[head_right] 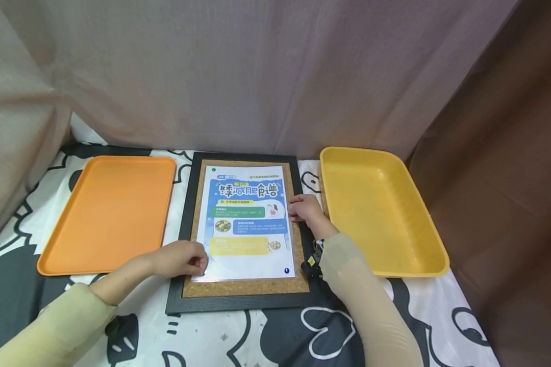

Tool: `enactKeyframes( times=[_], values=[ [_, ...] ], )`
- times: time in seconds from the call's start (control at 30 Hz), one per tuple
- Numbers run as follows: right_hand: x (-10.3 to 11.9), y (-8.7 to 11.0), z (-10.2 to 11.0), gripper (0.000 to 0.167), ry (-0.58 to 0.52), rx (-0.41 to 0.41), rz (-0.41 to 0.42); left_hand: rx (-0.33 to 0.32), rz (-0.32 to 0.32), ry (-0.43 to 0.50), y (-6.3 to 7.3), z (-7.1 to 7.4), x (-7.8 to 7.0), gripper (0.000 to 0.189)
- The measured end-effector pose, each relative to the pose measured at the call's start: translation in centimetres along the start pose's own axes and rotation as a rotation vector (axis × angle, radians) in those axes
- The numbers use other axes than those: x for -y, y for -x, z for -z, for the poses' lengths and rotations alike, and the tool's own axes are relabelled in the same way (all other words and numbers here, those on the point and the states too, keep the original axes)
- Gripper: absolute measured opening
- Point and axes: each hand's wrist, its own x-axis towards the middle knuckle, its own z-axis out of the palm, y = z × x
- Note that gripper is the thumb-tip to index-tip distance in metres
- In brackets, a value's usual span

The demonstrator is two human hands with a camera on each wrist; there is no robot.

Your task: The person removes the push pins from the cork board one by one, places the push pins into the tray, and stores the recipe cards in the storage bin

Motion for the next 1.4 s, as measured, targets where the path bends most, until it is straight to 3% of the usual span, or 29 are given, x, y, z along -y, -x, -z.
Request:
enactKeyframes(
  times=[0.33, 0.5, 0.6, 0.73, 0.93, 1.03, 1.2, 1.4],
  values=[
    [0.1, 0.1, 0.0, 0.039, 0.006, -0.001, -0.008, 0.104, -0.012, 0.102, 0.5, 0.9, 0.1, 0.013],
    [0.1, 0.2, 0.0, 0.039, 0.008, 0.002, -0.014, 0.064, -0.035, 0.215, 1.0, 1.5, 0.6, 0.007],
    [0.1, 0.2, 0.0, 0.039, 0.005, 0.003, -0.008, 0.001, -0.038, 0.253, 1.0, 2.0, 0.9, 0.007],
    [0.1, 0.1, 0.0, 0.039, 0.006, 0.000, -0.001, -0.135, 0.017, 0.259, 1.0, 3.2, 1.4, 0.008],
    [-0.1, 0.0, 0.0, 0.040, 0.015, -0.007, 0.007, -0.430, 0.189, 0.293, 1.3, 4.9, 2.4, 0.007],
    [-0.2, 0.1, 0.0, 0.040, 0.012, -0.010, 0.011, -0.540, 0.267, 0.331, 1.5, 5.8, 3.2, 0.011],
    [-0.2, 0.1, 0.0, 0.042, 0.013, -0.014, 0.024, -0.656, 0.360, 0.376, 2.0, 7.1, 4.8, 0.020],
    [-0.3, 0.1, -0.1, 0.041, 0.013, -0.017, 0.027, -0.720, 0.445, 0.402, 2.4, 8.1, 6.9, 0.026]
  ],
)
